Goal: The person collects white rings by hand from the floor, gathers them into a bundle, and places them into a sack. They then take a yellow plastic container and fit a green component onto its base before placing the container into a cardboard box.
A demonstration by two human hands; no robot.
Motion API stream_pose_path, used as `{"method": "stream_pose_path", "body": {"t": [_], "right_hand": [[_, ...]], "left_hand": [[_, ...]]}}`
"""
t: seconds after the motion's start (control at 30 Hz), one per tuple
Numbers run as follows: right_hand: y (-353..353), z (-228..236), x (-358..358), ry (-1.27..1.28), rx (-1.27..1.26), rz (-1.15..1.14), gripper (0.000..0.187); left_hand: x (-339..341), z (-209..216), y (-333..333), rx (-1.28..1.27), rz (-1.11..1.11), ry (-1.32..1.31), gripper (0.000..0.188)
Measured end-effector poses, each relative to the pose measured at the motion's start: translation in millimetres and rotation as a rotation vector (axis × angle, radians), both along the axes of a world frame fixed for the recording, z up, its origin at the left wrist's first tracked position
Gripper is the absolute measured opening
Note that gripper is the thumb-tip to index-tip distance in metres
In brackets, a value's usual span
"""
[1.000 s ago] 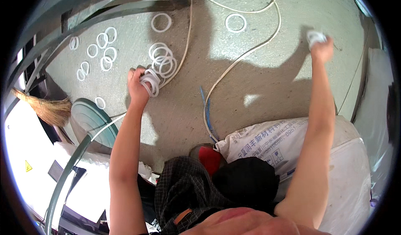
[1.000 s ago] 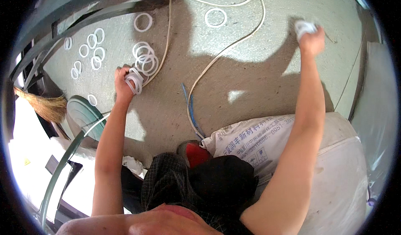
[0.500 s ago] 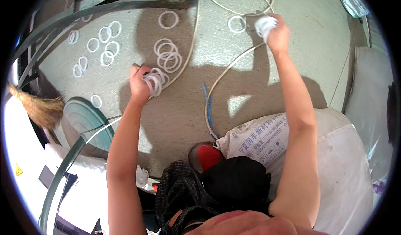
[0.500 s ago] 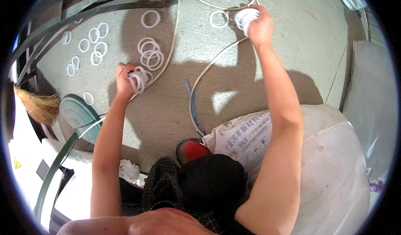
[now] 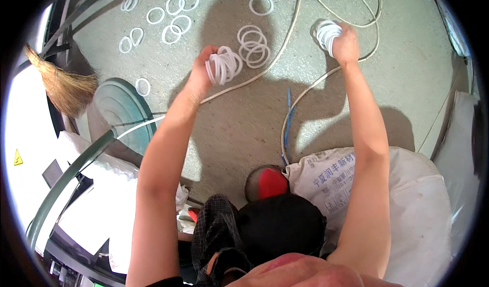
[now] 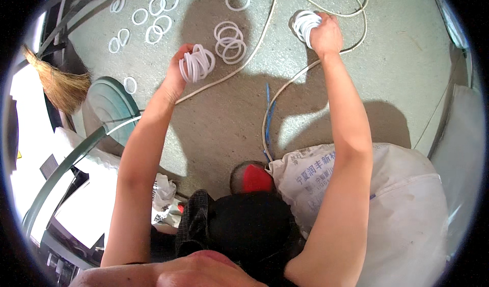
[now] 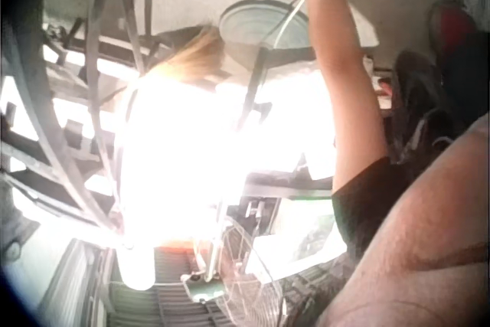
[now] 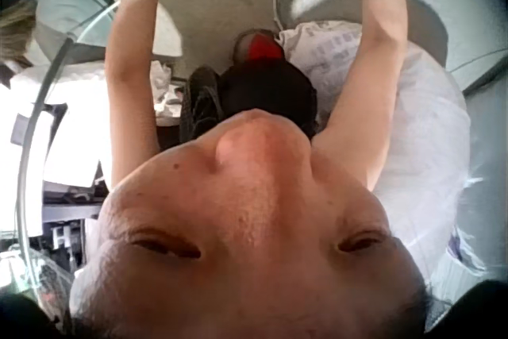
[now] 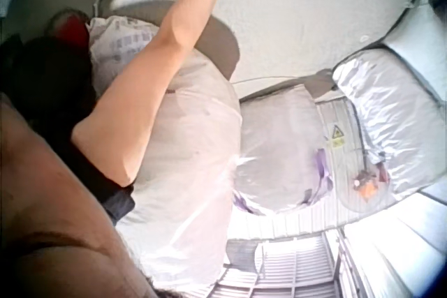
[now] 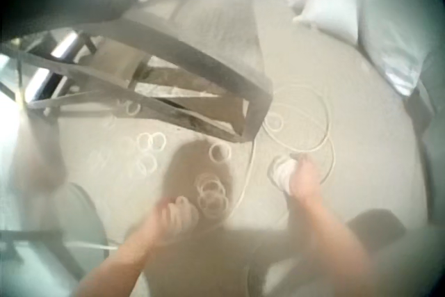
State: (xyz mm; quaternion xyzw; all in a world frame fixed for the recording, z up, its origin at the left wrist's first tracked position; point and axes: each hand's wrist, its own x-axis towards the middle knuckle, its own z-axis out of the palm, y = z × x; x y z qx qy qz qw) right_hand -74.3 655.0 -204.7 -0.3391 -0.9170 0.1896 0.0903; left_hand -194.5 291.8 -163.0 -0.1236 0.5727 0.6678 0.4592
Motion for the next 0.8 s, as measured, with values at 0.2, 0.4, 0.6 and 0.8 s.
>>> {"method": "stream_pose_path", "body": {"t": [0.2,0.4,0.6,0.8], "right_hand": [[8,-4,13,0.261,-0.096,-0.038,0.027],[35,-1,-61,0.395,-0.070,-0.050,0.034],[76,-36,-125,-0.007,-0.102,-0.232,0.050],[71,-35,-109,-0.042,0.028,-0.215,0.052]], "left_hand": [[28,6,69,-0.441,-0.354,1.004,0.046],[-1,-21,64,-0.842,-0.587,1.066,0.056],[1,-29,64,-0.672,-0.599,1.048,0.059],[28,-22,60,-0.777,-0.419,1.246,0.031]]}}
